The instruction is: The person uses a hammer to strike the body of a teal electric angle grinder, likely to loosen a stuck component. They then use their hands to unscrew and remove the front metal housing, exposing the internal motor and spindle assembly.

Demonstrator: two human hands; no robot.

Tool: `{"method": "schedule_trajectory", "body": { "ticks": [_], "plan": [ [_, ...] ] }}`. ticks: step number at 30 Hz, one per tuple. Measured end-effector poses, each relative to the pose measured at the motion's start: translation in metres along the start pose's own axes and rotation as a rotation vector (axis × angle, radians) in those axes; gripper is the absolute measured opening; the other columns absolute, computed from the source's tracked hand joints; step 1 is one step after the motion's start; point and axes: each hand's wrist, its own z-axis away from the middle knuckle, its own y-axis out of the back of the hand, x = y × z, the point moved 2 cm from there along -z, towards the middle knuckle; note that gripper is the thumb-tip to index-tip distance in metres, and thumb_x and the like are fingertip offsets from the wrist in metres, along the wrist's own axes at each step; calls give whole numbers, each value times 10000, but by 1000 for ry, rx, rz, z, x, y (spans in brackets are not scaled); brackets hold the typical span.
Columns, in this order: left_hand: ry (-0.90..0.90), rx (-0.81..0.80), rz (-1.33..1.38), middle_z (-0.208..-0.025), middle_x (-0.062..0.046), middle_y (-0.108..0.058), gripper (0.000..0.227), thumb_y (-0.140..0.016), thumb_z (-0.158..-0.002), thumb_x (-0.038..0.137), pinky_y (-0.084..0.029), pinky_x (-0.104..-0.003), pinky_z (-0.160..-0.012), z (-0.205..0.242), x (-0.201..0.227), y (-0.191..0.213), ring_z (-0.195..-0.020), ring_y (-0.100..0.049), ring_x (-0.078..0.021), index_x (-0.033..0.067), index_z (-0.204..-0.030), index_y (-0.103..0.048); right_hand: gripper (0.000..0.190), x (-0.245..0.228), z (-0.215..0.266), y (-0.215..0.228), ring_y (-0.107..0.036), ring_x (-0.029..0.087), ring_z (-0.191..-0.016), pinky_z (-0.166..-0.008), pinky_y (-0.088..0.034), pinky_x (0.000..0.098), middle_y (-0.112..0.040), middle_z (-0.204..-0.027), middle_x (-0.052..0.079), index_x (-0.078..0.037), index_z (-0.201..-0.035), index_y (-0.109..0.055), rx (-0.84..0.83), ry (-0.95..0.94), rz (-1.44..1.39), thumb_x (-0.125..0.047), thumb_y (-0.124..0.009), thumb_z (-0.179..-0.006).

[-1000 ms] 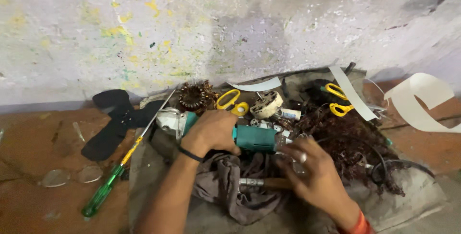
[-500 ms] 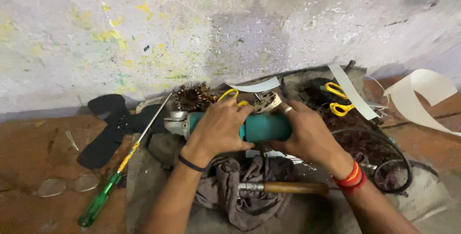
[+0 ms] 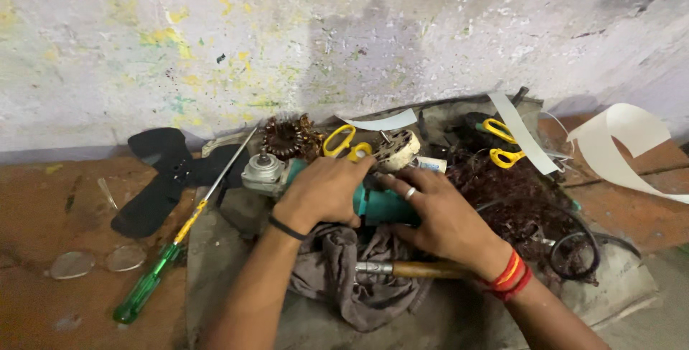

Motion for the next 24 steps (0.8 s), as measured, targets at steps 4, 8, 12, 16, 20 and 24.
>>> {"method": "schedule_trajectory", "body": {
  "ticks": [4,8,12,16,20,24],
  "plan": [
    [11,-10,-42,-919,-220,-719,928,-971,-503,272,-552,-511,-749,-1,-4,-6,-894,-688,-435,-1,-1257,-503,607,1,-7,-8,-620,397,-1122,-948,-504,459,-627,-1296,208,-61,-1317,-647,-82,-9,-125,-226,-829,-763],
    [-12,16,-49,-894,-227,-713,899,-983,-492,278,-549,-510,-743,-1,-4,-8,-889,-686,-437,-22,-1189,-501,325,14,-9,-20,-703,333,-1090,-931,-550,402,-702,-1273,181,-55,-1178,-743,-8,-85,-250,-211,-764,-894],
    [-9,-4,-21,-904,-224,-711,909,-995,-472,289,-549,-505,-745,-1,-5,-9,-896,-689,-430,-20,-1163,-491,280,28,-15,-35,-751,280,-995,-880,-570,381,-764,-1096,151,-36,-1061,-771,43,-215,-341,-180,-802,-823],
    [12,-36,30,-929,-184,-728,939,-989,-480,264,-559,-488,-742,-3,-8,-9,-906,-695,-415,-43,-1194,-462,266,30,-20,-37,-748,272,-946,-857,-569,375,-773,-1023,148,-30,-1049,-765,39,-176,-353,-145,-806,-813],
    [44,-61,0,-953,-204,-724,969,-993,-503,281,-559,-482,-779,-3,-8,-11,-942,-692,-413,-60,-1230,-450,206,29,-28,-32,-721,300,-960,-863,-555,373,-778,-1051,153,-27,-1011,-780,22,4,-285,-72,-782,-810],
    [22,-49,33,-961,-212,-719,1108,-1001,-465,271,-556,-479,-780,-3,-7,-7,-941,-685,-414,-103,-1306,-383,279,43,-35,-32,-731,242,-925,-831,-565,348,-770,-1014,137,-31,-1061,-768,-174,-113,-328,-25,-762,-783]
  ]
}}
